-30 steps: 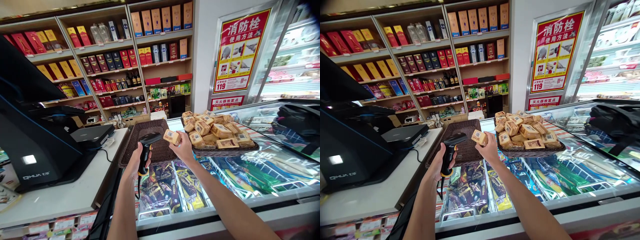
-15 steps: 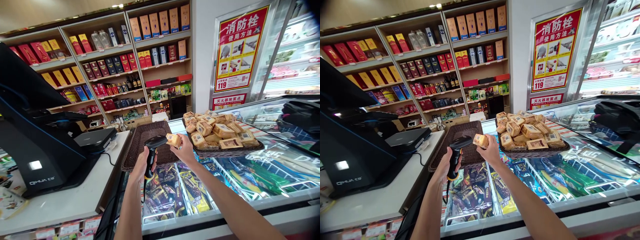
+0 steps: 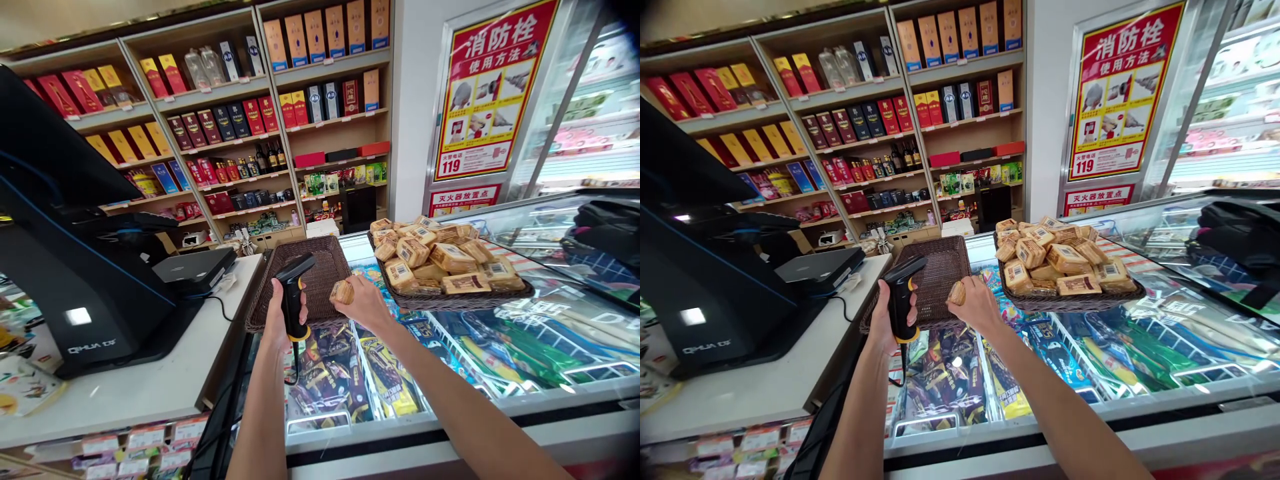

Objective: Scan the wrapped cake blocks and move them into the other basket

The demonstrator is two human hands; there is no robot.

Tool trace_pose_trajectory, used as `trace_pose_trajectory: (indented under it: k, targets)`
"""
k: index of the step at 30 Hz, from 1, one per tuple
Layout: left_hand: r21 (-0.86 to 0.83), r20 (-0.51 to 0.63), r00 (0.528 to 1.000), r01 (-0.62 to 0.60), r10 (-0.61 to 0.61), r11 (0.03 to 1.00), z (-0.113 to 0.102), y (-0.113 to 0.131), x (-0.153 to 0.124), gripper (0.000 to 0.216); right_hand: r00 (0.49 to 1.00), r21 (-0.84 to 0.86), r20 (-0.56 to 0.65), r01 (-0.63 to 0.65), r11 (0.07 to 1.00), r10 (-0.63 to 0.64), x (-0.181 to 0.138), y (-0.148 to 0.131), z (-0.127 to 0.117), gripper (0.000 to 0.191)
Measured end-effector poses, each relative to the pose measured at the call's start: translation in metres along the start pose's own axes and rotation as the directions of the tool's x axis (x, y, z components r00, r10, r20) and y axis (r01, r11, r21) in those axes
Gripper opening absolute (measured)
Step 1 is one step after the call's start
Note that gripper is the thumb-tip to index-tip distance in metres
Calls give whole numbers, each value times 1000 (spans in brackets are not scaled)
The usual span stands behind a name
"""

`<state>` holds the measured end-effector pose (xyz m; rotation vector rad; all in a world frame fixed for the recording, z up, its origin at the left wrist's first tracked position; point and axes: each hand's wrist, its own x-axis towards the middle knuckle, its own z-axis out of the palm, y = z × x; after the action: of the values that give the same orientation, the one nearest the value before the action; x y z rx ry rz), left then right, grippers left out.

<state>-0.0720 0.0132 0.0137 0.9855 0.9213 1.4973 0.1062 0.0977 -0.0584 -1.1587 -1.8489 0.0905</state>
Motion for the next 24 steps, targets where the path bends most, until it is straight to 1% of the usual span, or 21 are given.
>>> trace_pose_trajectory:
  k: [3, 4, 7, 9, 11, 13, 15, 17, 19, 21, 24]
  targets:
    - [12, 15, 1000, -3, 3, 1000, 2, 1, -2, 67, 999, 57, 53, 8, 998, -11, -4, -1, 6, 48]
    - [15, 14, 1000, 0, 0, 1000, 3, 1, -3, 67, 997, 103, 61, 36, 994, -43, -5, 1, 9, 50]
    - [24, 14, 1000, 4, -4, 1000, 5, 1, -3, 66, 978, 239, 67, 175, 955, -196, -5, 4, 14, 51]
    - [29, 31, 1000, -5, 5, 1000, 6, 0, -3, 65, 970, 258, 32, 223, 940, -239, -3, 4, 11, 46]
    - [35, 38, 999, -8, 7, 999, 7, -1, -2, 65, 977, 182, -55, 211, 961, -204, 1, 1, 1, 41]
    - [43, 27, 1000, 0, -1, 999, 9, -2, -2, 65, 977, 29, -168, 141, 990, -134, 7, 0, -15, 36]
    - [50, 19, 1000, 15, -16, 999, 11, -2, -1, 65, 958, -124, -284, 11, 992, -46, 13, 3, -33, 32]
    - [60, 25, 999, 32, -33, 998, 13, -2, -1, 67, 920, -196, -390, -121, 973, 36, 16, 13, -47, 33]
    - [70, 37, 998, 41, -43, 997, 13, -3, -1, 68, 880, -200, -465, -213, 956, 99, 15, 29, -55, 38]
    - [72, 50, 998, 39, -43, 997, 13, -4, 0, 68, 865, -195, -480, -265, 944, 144, 13, 46, -55, 43]
    - [70, 55, 997, 46, -50, 996, 13, -6, 1, 68, 879, -229, -426, -334, 914, 214, 8, 62, -47, 48]
